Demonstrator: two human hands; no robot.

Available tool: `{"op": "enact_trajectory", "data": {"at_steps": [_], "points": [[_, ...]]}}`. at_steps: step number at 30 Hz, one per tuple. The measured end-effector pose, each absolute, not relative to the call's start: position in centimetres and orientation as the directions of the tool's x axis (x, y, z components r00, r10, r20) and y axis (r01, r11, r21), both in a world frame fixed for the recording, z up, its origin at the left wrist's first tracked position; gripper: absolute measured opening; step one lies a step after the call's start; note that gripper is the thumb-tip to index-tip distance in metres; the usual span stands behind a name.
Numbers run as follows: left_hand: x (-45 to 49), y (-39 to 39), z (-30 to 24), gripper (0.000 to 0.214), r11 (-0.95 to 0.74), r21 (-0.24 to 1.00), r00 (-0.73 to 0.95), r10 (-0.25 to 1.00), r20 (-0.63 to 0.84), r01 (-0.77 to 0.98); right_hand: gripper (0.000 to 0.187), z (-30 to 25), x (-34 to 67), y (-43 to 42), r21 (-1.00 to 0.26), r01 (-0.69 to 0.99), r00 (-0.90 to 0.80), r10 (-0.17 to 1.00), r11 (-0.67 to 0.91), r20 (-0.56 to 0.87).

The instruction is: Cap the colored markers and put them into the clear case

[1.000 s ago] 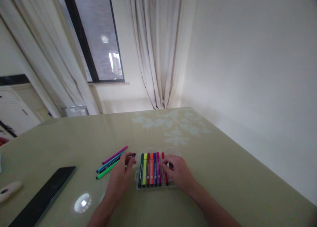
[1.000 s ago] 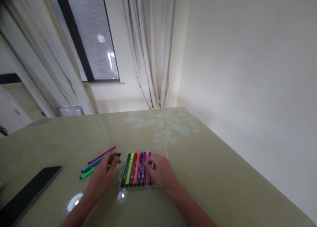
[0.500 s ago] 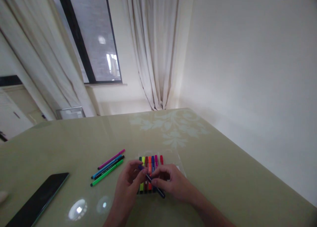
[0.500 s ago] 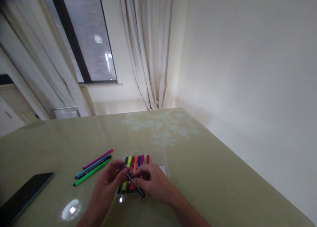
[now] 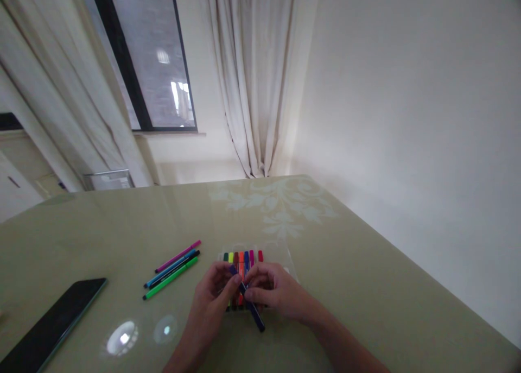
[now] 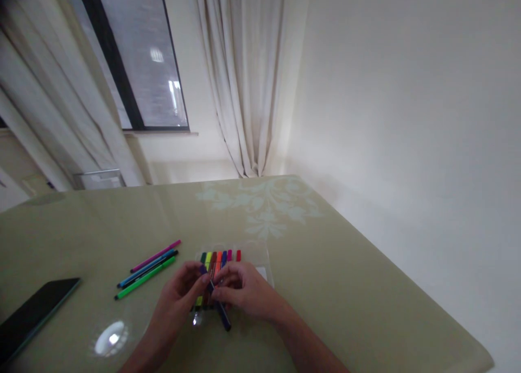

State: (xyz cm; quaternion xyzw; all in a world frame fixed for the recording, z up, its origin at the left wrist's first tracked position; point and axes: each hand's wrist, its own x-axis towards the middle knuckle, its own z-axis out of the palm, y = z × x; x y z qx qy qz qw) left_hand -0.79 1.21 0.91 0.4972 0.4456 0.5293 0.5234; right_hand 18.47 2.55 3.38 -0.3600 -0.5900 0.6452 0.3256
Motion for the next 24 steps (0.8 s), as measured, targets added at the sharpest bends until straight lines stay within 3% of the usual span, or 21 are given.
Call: {"op": "enact_trajectory", "data": {"at_steps": [2, 4, 6, 8, 10, 13, 16, 24], "points": [[-0.7, 1.0, 1.0, 0.04, -0.087, 0.995, 0.048, 0.995, 0.089, -0.043, 0.037, 3.6, 18.7, 2.7, -0.997, 0.027, -0.512, 0.856, -0.07, -0.074], [-0.8, 0.7, 1.1, 0.037, -0.164, 0.974, 0.056, 0.986, 0.157, 0.153, 0.037, 3.8, 19.3, 3.2, -0.998, 0.049, -0.458, 0.887, -0.032, -0.051], [-0.9, 0.2, 1.1, 0.031, -0.316, 0.853, 0.156, 0.949, 0.276, 0.415, 0.036, 3.8, 20.2, 4.0, -0.997, 0.081, -0.36, 0.933, 0.011, -0.019], [-1.0, -0.2, 0.9, 0.034, -0.499, 0.639, 0.348, 0.867, 0.357, 0.586, 0.031, 3.7, 21.2, 4.8, -0.988, 0.151, -0.256, 0.967, 0.029, -0.011], [-0.9, -0.5, 0.6, 0.05, -0.625, 0.455, 0.511, 0.781, 0.36, 0.635, 0.025, 3.3, 21.8, 5.4, -0.966, 0.257, -0.194, 0.981, 0.019, -0.032], [-0.5, -0.6, 0.0, 0.053, -0.661, 0.311, 0.572, 0.749, 0.335, 0.683, 0.021, 2.7, 22.0, 5.6, -0.913, 0.407, -0.186, 0.98, 0.011, -0.071], [-0.1, -0.5, -0.3, 0.05, -0.653, 0.231, 0.562, 0.746, 0.357, 0.721, 0.019, 2.0, 21.7, 5.4, -0.88, 0.475, -0.187, 0.979, 0.012, -0.087], [0.4, -0.7, -1.0, 0.054, -0.64, 0.079, 0.579, 0.735, 0.352, 0.764, 0.021, 2.0, 21.5, 4.9, -0.881, 0.468, -0.21, 0.96, -0.066, -0.183]]}}
